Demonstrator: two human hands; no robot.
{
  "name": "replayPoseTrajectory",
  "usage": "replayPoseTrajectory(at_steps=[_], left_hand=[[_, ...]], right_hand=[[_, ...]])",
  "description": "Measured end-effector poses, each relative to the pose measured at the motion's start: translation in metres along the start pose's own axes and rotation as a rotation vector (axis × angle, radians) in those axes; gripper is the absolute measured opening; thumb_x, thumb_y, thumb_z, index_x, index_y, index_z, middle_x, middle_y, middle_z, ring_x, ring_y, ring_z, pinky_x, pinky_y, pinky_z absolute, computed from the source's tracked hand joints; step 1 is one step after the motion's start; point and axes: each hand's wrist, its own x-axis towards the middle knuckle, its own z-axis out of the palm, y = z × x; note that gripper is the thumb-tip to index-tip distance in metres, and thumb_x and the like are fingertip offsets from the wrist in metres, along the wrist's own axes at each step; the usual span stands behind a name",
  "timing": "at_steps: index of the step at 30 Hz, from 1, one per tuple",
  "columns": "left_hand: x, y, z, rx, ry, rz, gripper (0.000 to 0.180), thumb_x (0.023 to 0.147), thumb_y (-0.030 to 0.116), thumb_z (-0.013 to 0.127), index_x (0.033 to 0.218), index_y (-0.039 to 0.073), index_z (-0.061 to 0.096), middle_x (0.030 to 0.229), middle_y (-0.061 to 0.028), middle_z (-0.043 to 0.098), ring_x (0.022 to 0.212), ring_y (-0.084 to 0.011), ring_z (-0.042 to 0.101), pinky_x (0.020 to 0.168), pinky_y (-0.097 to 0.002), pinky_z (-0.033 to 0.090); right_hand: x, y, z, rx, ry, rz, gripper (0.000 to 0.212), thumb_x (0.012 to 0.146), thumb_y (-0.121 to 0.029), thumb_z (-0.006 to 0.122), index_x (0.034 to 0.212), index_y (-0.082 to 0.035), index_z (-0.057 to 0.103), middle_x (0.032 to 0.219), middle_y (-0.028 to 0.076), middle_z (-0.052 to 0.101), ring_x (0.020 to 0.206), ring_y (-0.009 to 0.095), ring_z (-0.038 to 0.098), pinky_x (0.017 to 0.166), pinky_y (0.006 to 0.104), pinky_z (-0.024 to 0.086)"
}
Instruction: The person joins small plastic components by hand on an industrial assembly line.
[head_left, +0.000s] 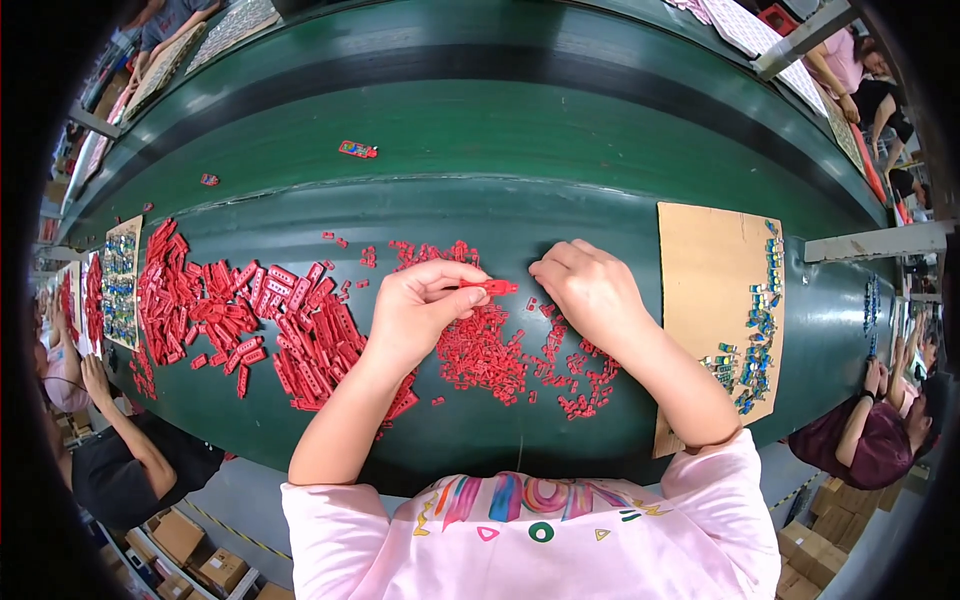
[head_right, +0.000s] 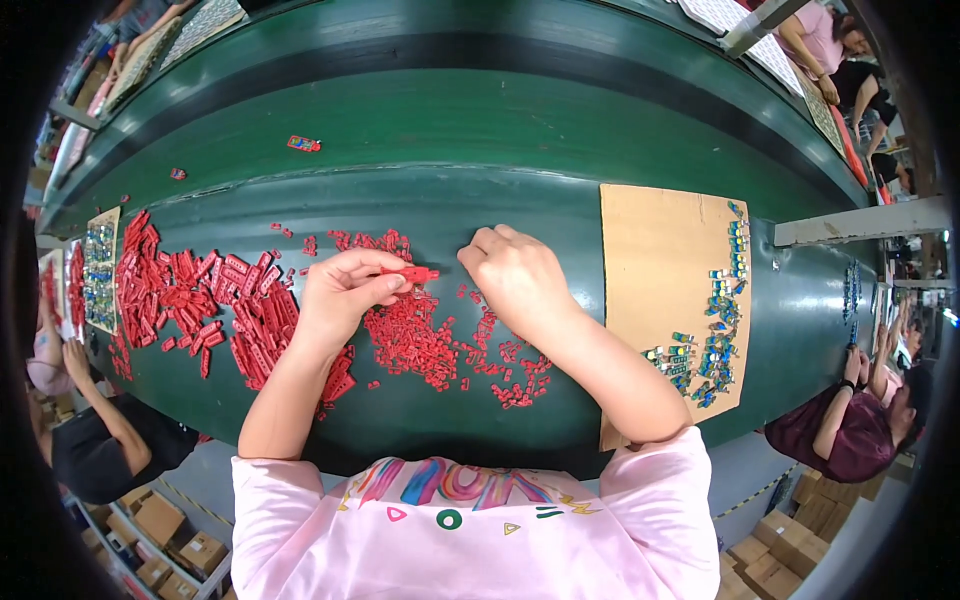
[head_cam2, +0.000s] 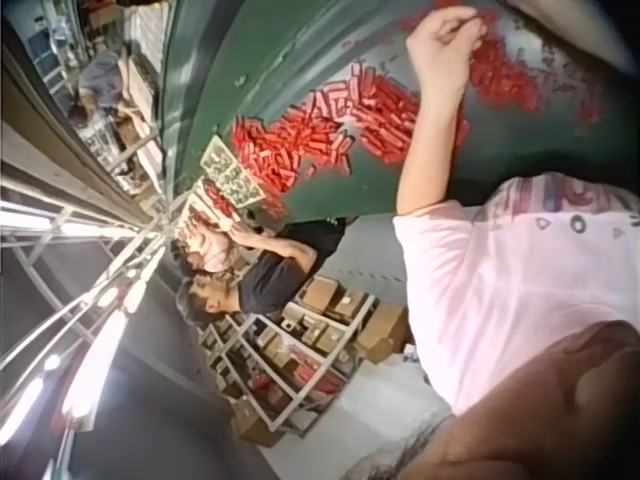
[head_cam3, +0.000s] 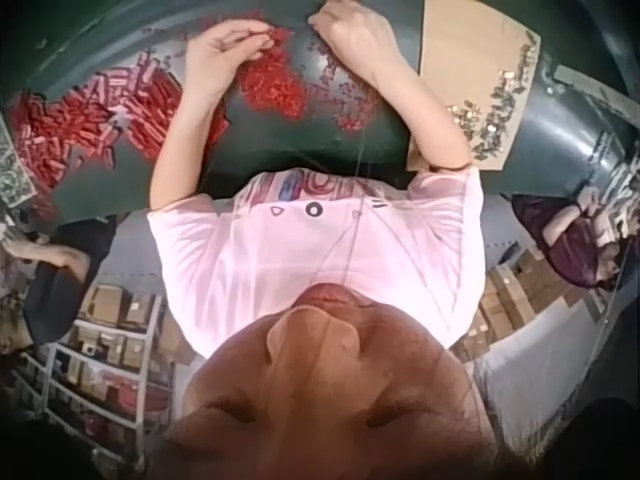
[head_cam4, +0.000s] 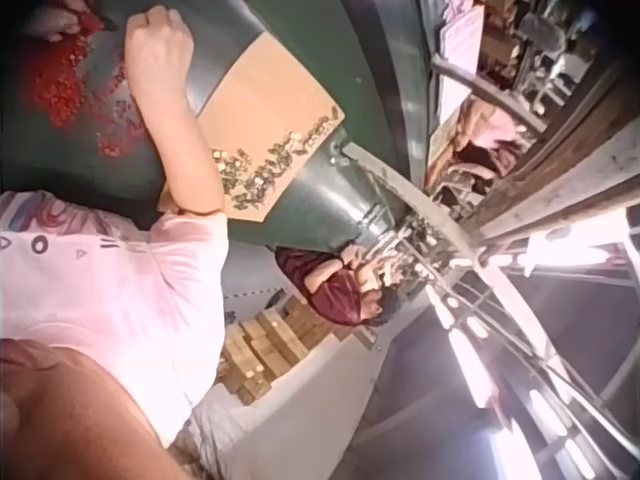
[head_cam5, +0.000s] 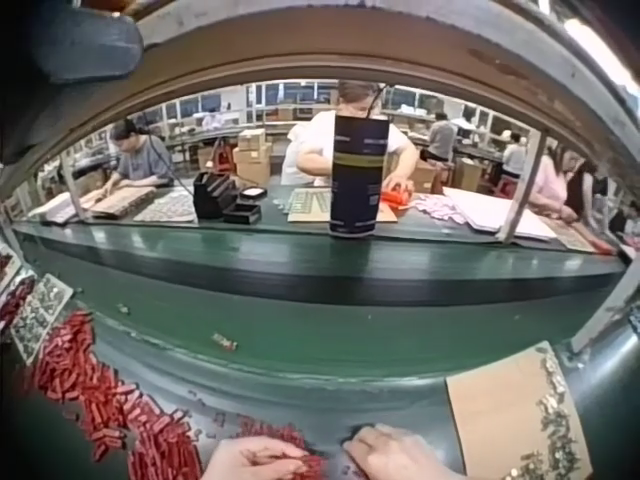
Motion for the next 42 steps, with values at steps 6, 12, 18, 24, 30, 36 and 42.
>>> replayPoseTrajectory(at_steps=[6, 12, 18, 24, 30, 36, 42], left_hand=[[-0.012, -0.005, 0.015, 0.043, 0.069, 0.042, 0.028, 0.085, -0.01, 0.066, 0.112, -0.003, 0.068, 0.102, -0.0105, 0.073, 0.086, -0.0126, 0.07, 0.078, -0.0206, 0.056], [-0.027, -0.005, 0.028, 0.092, 0.038, 0.1, 0.03, 0.085, -0.012, 0.066, 0.114, -0.003, 0.067, 0.105, -0.0149, 0.073, 0.094, -0.0176, 0.071, 0.085, -0.0228, 0.057], [-0.032, -0.007, 0.042, 0.117, 0.028, 0.215, 0.032, 0.085, -0.013, 0.065, 0.115, -0.004, 0.066, 0.105, -0.0143, 0.073, 0.093, -0.0175, 0.071, 0.085, -0.0227, 0.057], [-0.032, -0.01, 0.05, 0.211, 0.039, 0.331, 0.028, 0.083, -0.009, 0.069, 0.11, -0.002, 0.071, 0.101, -0.0103, 0.075, 0.084, -0.0129, 0.071, 0.074, -0.0217, 0.058], [-0.026, -0.008, 0.056, 0.471, 0.05, 0.471, 0.027, 0.081, -0.009, 0.07, 0.107, -0.002, 0.072, 0.097, -0.0104, 0.076, 0.079, -0.0132, 0.071, 0.071, -0.0222, 0.057], [-0.018, -0.013, 0.064, 0.478, 0.057, 0.439, 0.026, 0.081, -0.007, 0.071, 0.106, -0.002, 0.073, 0.095, -0.0099, 0.076, 0.076, -0.0132, 0.07, 0.069, -0.0228, 0.056], [-0.021, -0.012, 0.054, 0.355, 0.064, 0.187, 0.028, 0.083, -0.008, 0.07, 0.111, -0.006, 0.07, 0.097, -0.012, 0.075, 0.081, -0.0142, 0.07, 0.073, -0.0216, 0.055]], right_hand=[[-0.006, -0.001, -0.007, 0.209, 0.169, -0.033, 0.017, 0.076, -0.005, 0.074, 0.092, -0.006, 0.073, 0.089, 0.003, 0.066, 0.077, 0.019, 0.062, 0.07, 0.03, 0.051], [-0.014, -0.027, -0.03, 0.329, 0.333, -0.114, 0.022, 0.073, -0.004, 0.075, 0.094, -0.008, 0.07, 0.088, 0.003, 0.061, 0.071, 0.019, 0.057, 0.064, 0.0291, 0.049], [-0.024, -0.028, -0.034, 0.236, 0.361, -0.097, 0.019, 0.074, -0.001, 0.076, 0.091, -0.007, 0.073, 0.085, 0.003, 0.064, 0.069, 0.018, 0.055, 0.063, 0.0269, 0.048], [-0.04, -0.016, -0.027, 0.462, 0.322, 0.022, 0.017, 0.076, -0.004, 0.075, 0.092, -0.007, 0.07, 0.087, 0.003, 0.06, 0.07, 0.018, 0.055, 0.063, 0.0278, 0.047], [-0.045, -0.015, -0.027, 0.364, 0.368, 0.003, 0.014, 0.076, -0.003, 0.076, 0.089, -0.006, 0.073, 0.084, 0.002, 0.062, 0.068, 0.016, 0.054, 0.063, 0.0264, 0.046], [-0.054, -0.004, -0.03, 0.433, 0.431, -0.004, 0.011, 0.077, -0.004, 0.076, 0.088, -0.005, 0.073, 0.084, 0.002, 0.063, 0.069, 0.016, 0.055, 0.064, 0.026, 0.047], [-0.088, 0.081, -0.047, 0.213, 0.547, 0.209, 0.014, 0.081, -0.011, 0.071, 0.095, -0.007, 0.071, 0.094, 0.005, 0.065, 0.081, 0.024, 0.06, 0.075, 0.0328, 0.05]])
